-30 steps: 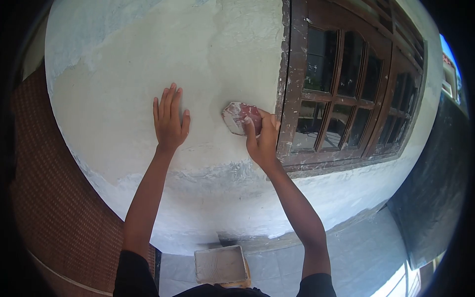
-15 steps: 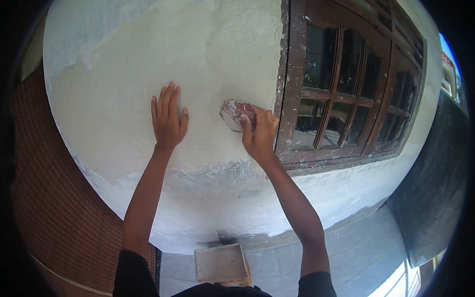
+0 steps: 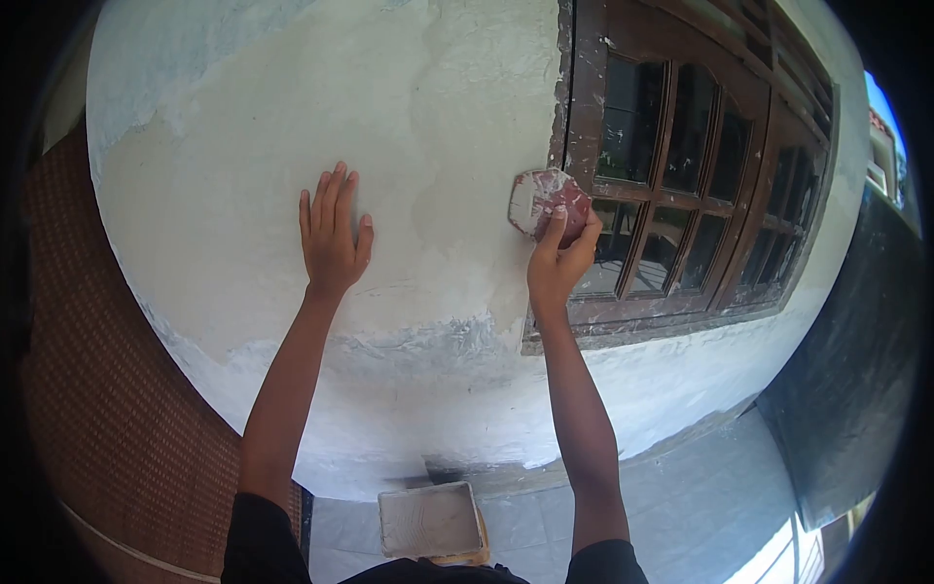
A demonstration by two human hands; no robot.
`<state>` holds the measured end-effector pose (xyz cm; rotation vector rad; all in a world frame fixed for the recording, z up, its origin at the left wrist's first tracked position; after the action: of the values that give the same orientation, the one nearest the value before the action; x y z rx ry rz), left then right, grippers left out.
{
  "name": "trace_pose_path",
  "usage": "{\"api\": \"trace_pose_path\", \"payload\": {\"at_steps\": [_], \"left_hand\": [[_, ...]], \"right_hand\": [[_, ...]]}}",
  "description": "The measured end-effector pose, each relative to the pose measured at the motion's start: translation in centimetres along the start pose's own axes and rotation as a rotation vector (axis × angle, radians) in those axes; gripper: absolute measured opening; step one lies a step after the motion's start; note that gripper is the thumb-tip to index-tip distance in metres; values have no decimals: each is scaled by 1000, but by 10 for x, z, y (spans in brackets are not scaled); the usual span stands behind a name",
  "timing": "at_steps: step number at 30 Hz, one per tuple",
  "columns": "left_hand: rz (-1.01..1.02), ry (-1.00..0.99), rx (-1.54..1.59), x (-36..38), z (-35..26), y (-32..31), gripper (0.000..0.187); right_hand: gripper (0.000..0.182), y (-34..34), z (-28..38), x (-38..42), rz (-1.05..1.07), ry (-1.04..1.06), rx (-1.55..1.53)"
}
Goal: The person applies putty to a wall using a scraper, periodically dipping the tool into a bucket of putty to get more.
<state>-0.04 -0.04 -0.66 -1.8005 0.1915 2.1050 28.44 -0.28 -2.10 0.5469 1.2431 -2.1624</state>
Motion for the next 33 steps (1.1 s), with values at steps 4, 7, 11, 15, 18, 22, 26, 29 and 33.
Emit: {"api": "trace_pose_path", "payload": {"at_steps": [4, 7, 11, 15, 18, 22, 26, 29, 33], "left_hand": [[-2, -7, 1, 0, 0, 0, 58], [2, -13, -7, 0, 1, 0, 59], [-4, -4, -9, -2, 0, 0, 58], [-5, -13, -6, -1, 0, 0, 58], [11, -12, -12, 0, 2, 1, 58], [1, -11, -24, -1, 0, 0, 57], [0, -10, -27, -1, -1, 0, 57], [6, -11, -24, 0, 0, 2, 57], [-2, -8, -16, 1, 0, 0, 57]], "right_hand": [[31, 2, 9, 33, 483, 592, 409], [32, -1, 3, 20, 461, 617, 483], [33, -4, 2, -1, 43, 77, 54], [33, -18, 14, 40, 561, 553, 329], [31, -29, 12, 16, 333, 535, 356], [30, -22, 21, -36, -51, 129, 82], [30, -28, 30, -3, 214, 300, 78], [30, -27, 24, 19, 417, 601, 470], [31, -17, 9, -28, 4, 271, 188]]}}
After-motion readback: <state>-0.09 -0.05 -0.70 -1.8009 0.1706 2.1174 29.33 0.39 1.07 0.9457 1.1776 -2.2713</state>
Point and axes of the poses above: each hand's wrist, its own x-axis away from the middle knuckle, its own y-axis out of the back of the hand, z = x × y, the point moved 2 cm from there along -x, towards the middle knuckle, and after that the axes turned 12 degrees about -z, right-handed, at the moved point
